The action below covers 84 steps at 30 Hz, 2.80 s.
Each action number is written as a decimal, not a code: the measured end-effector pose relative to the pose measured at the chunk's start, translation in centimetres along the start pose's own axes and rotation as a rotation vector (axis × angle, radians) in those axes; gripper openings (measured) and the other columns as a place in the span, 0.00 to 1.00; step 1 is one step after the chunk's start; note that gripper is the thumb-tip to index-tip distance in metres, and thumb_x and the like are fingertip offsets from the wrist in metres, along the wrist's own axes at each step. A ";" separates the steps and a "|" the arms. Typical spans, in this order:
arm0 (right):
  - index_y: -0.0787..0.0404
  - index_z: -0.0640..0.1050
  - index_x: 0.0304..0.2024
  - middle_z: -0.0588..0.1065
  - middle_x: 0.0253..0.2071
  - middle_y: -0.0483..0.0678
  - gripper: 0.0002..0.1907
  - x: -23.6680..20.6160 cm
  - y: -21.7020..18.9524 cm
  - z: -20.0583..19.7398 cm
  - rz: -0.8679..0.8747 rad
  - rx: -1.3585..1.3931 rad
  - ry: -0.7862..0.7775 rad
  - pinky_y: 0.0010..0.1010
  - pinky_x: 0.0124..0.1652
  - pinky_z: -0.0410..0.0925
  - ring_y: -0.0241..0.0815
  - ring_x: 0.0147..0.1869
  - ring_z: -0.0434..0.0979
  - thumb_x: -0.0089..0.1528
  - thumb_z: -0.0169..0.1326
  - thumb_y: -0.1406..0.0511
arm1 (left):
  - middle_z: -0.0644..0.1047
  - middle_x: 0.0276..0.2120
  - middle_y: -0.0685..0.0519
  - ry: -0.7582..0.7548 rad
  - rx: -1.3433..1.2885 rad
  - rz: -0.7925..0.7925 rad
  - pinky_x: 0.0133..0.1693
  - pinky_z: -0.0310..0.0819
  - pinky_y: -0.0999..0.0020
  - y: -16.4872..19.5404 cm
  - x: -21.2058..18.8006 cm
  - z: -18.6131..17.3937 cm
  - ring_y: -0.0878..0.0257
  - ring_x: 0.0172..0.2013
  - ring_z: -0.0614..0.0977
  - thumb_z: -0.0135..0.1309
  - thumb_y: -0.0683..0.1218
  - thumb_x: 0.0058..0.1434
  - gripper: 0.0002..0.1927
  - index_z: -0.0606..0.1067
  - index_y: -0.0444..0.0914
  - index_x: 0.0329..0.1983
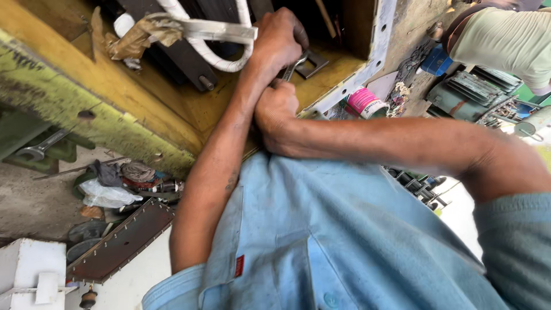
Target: The person uses wrenches to tighten bolts on the frame of a machine housing, working bolt by bolt around the edge. They briefly walk across the workshop floor to pick up another wrench from a pile of scattered tools, then return and continue tightening bolts on the housing.
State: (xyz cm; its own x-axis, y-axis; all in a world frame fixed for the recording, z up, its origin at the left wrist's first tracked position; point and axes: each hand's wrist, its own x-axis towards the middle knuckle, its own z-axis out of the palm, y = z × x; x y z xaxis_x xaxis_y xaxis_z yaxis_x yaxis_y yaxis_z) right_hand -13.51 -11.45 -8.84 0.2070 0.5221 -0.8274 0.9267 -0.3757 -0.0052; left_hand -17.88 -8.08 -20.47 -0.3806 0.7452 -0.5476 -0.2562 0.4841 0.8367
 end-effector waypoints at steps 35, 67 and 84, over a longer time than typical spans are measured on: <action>0.61 0.77 0.40 0.57 0.15 0.35 0.15 3.3 -7.2 -19.7 0.068 -0.151 -0.778 0.21 0.11 0.47 0.26 0.12 0.49 0.72 0.45 0.59 | 0.84 0.32 0.45 0.103 0.004 0.045 0.47 0.80 0.60 1.3 -1.9 -0.2 0.53 0.38 0.87 0.59 0.31 0.46 0.10 0.83 0.36 0.29; 0.60 0.73 0.39 0.56 0.18 0.35 0.13 0.0 -1.6 -18.5 0.112 0.211 -0.763 0.22 0.14 0.47 0.27 0.16 0.47 0.73 0.43 0.61 | 0.84 0.40 0.49 0.032 0.020 0.057 0.48 0.81 0.65 0.4 -3.1 -1.2 0.57 0.42 0.87 0.55 0.34 0.49 0.19 0.84 0.41 0.42; 0.60 0.75 0.39 0.56 0.17 0.34 0.12 5.7 -4.9 -21.5 0.106 0.060 -0.882 0.18 0.12 0.47 0.24 0.14 0.50 0.72 0.47 0.60 | 0.83 0.43 0.45 0.100 -0.004 0.010 0.54 0.77 0.61 1.9 -3.6 -0.7 0.53 0.46 0.85 0.56 0.31 0.49 0.17 0.85 0.39 0.39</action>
State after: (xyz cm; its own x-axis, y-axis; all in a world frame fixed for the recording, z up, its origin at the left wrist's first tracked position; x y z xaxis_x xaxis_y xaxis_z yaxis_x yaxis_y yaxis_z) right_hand -10.16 9.85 -1.42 -0.0484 -0.2878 -0.9565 0.8933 -0.4409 0.0875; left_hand -17.60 -10.16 -16.89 -0.4703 0.7001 -0.5373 -0.2552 0.4750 0.8422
